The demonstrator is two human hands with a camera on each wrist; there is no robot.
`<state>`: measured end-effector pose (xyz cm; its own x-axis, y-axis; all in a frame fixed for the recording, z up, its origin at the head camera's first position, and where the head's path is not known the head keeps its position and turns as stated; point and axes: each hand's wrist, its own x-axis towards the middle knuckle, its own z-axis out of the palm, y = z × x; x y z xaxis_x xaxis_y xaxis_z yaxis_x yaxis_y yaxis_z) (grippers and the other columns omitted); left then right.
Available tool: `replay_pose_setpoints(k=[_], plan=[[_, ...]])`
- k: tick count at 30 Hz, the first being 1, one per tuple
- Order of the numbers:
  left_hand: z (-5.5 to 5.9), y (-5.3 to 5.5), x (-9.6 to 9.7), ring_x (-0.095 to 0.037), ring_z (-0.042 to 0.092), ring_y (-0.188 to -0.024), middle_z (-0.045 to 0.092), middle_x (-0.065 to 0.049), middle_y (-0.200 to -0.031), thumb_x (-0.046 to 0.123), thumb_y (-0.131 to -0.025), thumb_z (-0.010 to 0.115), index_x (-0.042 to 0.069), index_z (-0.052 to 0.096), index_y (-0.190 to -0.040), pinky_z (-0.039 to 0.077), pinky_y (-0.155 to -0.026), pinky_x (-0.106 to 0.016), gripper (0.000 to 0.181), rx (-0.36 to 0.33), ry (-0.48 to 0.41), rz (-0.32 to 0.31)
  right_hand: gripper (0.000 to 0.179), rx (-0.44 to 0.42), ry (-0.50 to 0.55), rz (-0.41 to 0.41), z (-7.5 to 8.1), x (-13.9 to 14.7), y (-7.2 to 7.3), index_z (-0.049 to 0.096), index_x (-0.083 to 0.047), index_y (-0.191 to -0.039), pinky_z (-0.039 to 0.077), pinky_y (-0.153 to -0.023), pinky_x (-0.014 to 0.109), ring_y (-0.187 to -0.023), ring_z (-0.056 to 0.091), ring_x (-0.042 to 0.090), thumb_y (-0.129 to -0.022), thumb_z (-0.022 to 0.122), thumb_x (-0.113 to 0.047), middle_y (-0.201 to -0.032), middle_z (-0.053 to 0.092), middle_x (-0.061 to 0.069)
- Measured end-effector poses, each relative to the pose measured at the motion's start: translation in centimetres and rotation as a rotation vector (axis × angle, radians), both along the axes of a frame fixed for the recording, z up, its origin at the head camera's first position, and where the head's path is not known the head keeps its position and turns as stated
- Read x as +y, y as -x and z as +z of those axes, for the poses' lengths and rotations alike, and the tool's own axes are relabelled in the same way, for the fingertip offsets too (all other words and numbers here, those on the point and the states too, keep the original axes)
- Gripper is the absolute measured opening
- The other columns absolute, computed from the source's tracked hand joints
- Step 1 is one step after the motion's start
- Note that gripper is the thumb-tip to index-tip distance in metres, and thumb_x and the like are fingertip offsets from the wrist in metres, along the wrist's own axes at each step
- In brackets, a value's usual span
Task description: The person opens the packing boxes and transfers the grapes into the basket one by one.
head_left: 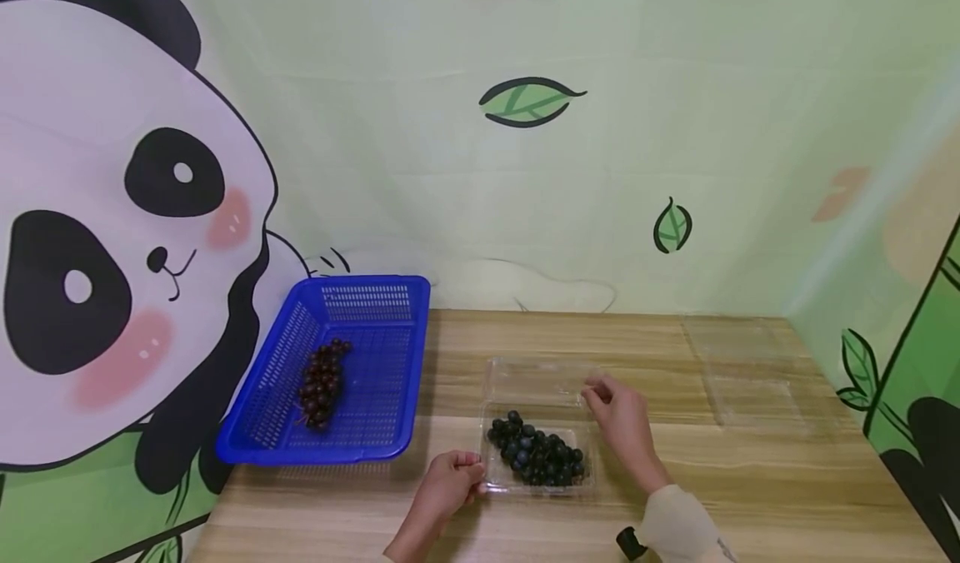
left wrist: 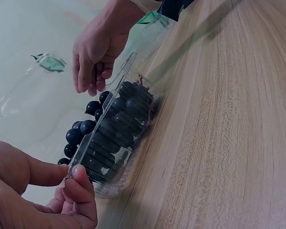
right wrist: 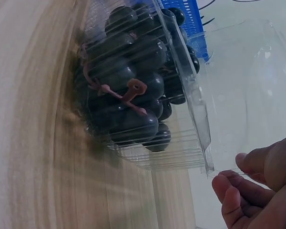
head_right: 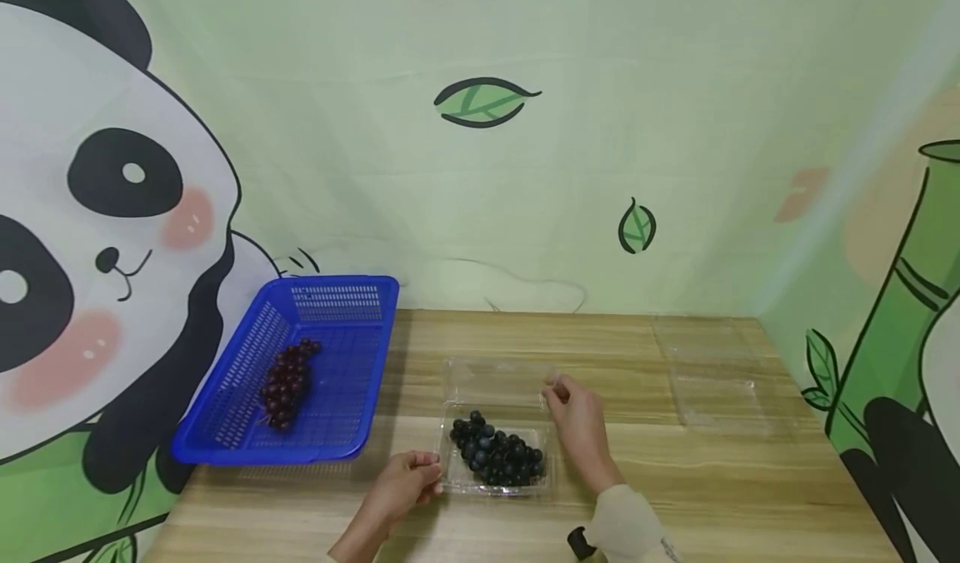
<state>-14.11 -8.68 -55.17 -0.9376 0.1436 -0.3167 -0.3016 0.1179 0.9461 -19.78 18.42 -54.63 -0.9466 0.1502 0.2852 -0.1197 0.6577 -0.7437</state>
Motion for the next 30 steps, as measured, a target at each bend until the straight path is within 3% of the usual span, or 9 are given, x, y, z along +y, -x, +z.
replay_pose_setpoints(k=[9,16,24,30], plan=[[-0.4,0.1,0.0,-0.010,0.056,-0.066,0.062,-0.006,-0.082,-0.001,-0.101,0.057,-0.014,0.059,-0.105,0.042,-0.058,-0.020,0.013,0.006,0.007,0.009,0.009,-0.044,0.044,-0.065,-0.4,0.0,0.6,0.076,0.002,-0.095,0.051,-0.061,0.025,-0.075,0.070,0.024,-0.093,0.075,-0.006,-0.084,0.075,0.012],[-0.5,0.1,0.0,-0.010,0.057,-0.067,0.061,-0.005,-0.081,-0.001,-0.100,0.057,-0.015,0.058,-0.105,0.043,-0.058,-0.020,0.015,0.010,-0.005,0.013,0.007,-0.065,0.072,-0.084,-0.8,0.1,1.2,0.076,0.003,-0.093,0.049,-0.059,0.021,-0.069,0.067,0.016,-0.092,0.075,-0.004,-0.081,0.074,0.011],[-0.7,0.2,0.0,-0.009,0.055,-0.065,0.060,-0.003,-0.079,-0.002,-0.100,0.057,-0.015,0.058,-0.104,0.041,-0.057,-0.019,0.014,0.014,-0.001,0.013,0.010,-0.045,0.080,-0.094,-1.7,-0.2,1.8,0.075,0.008,-0.097,0.047,-0.056,0.018,-0.068,0.066,0.016,-0.090,0.074,0.001,-0.085,0.075,0.017],[-0.8,0.2,0.0,-0.009,0.055,-0.065,0.060,-0.003,-0.079,-0.002,-0.100,0.057,-0.014,0.059,-0.103,0.041,-0.057,-0.019,0.013,0.015,0.001,0.014,0.016,0.026,0.024,-0.074,-2.2,-0.2,1.9,0.074,0.012,-0.102,0.052,-0.061,0.026,-0.072,0.069,0.023,-0.088,0.074,0.004,-0.087,0.076,0.019]])
